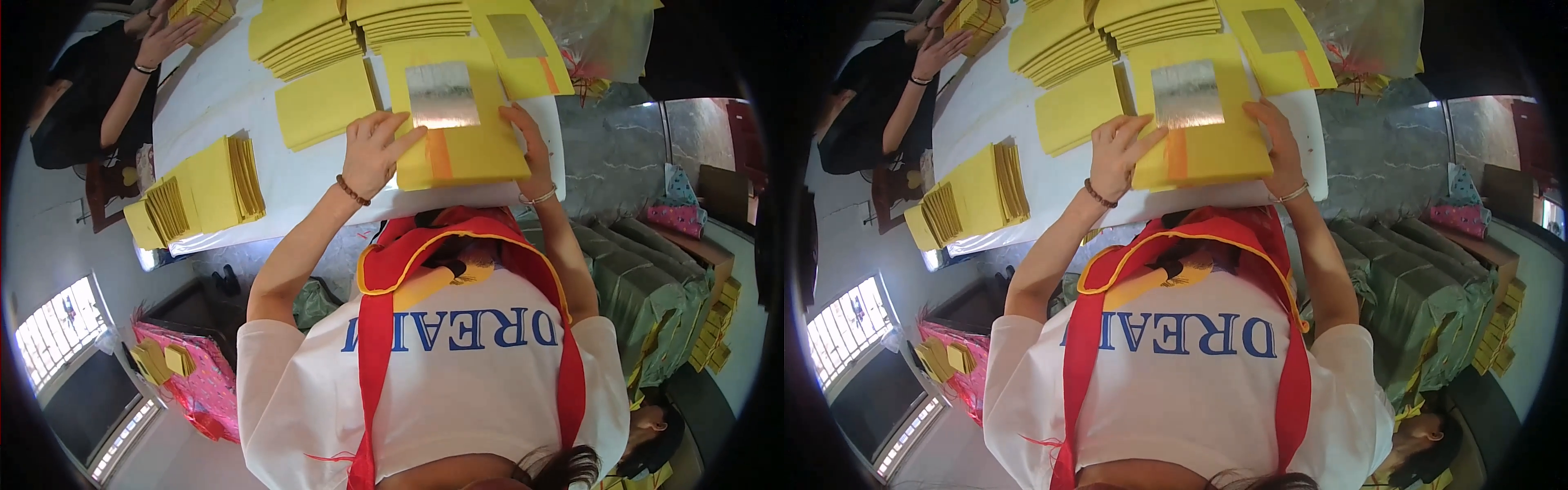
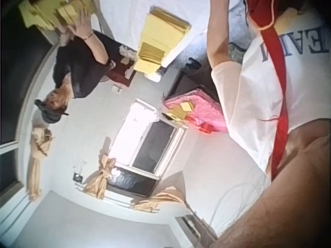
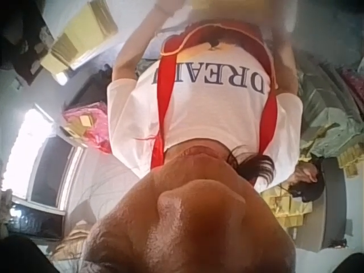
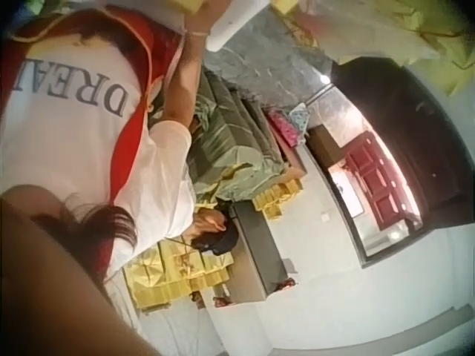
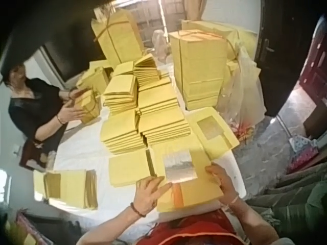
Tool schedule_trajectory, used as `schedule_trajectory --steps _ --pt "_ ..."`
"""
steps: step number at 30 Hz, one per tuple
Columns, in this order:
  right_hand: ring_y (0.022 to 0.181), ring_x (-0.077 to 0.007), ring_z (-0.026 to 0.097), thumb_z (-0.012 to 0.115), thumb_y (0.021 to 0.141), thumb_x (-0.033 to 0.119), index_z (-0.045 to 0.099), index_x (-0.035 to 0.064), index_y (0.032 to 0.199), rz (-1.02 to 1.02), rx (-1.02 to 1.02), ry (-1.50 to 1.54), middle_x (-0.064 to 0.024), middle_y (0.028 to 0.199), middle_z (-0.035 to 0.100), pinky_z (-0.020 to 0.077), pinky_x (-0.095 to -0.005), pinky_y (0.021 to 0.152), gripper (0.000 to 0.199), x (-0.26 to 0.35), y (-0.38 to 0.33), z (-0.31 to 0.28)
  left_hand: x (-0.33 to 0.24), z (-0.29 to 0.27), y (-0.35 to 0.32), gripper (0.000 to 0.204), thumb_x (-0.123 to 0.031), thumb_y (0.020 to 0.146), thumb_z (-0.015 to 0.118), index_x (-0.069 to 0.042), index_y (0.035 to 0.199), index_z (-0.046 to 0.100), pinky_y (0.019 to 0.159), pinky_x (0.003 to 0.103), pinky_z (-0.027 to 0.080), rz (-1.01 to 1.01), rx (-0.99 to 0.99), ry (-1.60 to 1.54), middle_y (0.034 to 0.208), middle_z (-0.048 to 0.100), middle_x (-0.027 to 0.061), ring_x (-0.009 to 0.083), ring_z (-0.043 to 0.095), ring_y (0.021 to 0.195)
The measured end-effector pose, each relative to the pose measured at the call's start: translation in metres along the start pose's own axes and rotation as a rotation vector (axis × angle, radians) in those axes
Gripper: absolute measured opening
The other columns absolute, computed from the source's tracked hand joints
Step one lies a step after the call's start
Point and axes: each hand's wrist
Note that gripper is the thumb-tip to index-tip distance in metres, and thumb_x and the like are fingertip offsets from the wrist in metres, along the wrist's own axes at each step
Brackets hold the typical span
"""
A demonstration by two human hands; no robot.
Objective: Sorting and stacking yellow paper sheets with central silver foil squares.
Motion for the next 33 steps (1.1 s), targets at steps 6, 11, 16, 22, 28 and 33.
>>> schedule_trajectory --steps 6,11,16,22,28,33 --pt "0.114 -0.0231 0.05 0.064 0.073 0.021 0.063 0.0175 0.094 -0.236 0.402 -0.391 -0.0009 0.109 0.06 0.0328 -0.0373 0.091 0.022 0.021 -0.006 -0.019 -0.014 -0.021 -0.018 0.04 -0.008 0.07 0.053 -0.01 0.11 0.058 0.077 0.034 0.045 0.273 0.081 -0.08 0.106 0.057 0.0074 0.0244 0.054 0.095" --pt "0.107 -0.0208 0.053 0.063 0.074 0.021 0.063 0.0151 0.094 -0.133 0.438 -0.282 -0.0001 0.102 0.062 0.0325 -0.036 0.091 0.021 0.021 -0.009 -0.016 -0.017 -0.018 -0.02 0.028 -0.012 0.074 0.057 -0.006 0.101 0.06 0.075 0.035 0.047 0.119 0.071 -0.276 0.099 0.061 0.0112 0.0264 0.057 0.089" --pt "0.101 -0.0227 0.054 0.064 0.074 0.019 0.063 0.0118 0.094 -0.023 0.473 -0.195 -0.0034 0.099 0.063 0.0361 -0.0332 0.087 0.022 0.021 -0.004 -0.018 -0.014 -0.014 -0.013 0.018 -0.013 0.08 0.058 -0.004 0.096 0.059 0.067 0.034 0.047 -0.021 0.047 -0.423 0.085 0.06 0.0111 0.027 0.058 0.076" --pt "0.082 -0.0149 0.058 0.063 0.08 0.014 0.06 0.0029 0.104 0.442 0.309 0.078 -0.0059 0.092 0.064 0.0441 -0.0268 0.069 0.026 0.028 -0.004 -0.002 -0.018 -0.012 0.002 0.016 -0.015 0.088 0.052 -0.001 0.094 0.058 0.057 0.041 0.042 -0.424 0.108 -0.593 0.068 0.054 0.0161 0.0325 0.054 0.064" --pt "0.08 -0.0111 0.059 0.064 0.081 0.017 0.054 0.003 0.118 0.449 -0.055 0.291 -0.0057 0.095 0.063 0.0463 -0.0241 0.068 0.04 0.026 0.0 0.006 -0.006 0.0 0.016 0.025 -0.024 0.085 0.055 0.001 0.089 0.058 0.053 0.042 0.039 -0.724 0.226 -0.665 0.059 0.051 0.0196 0.0359 0.051 0.054" --pt "0.076 -0.0115 0.058 0.061 0.083 0.016 0.009 0.0144 0.143 0.601 0.394 -0.192 -0.011 0.104 0.064 0.0449 -0.0224 0.065 0.079 0.017 0.004 -0.004 0.006 0.013 0.016 0.028 -0.028 0.082 0.059 -0.001 0.085 0.059 0.053 0.043 0.039 -0.829 0.3 -0.704 0.061 0.055 0.0207 0.0319 0.056 0.056"
Point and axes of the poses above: each hand's wrist, its own y-axis towards the middle knuckle, its own z-axis out of the palm, x = y × z
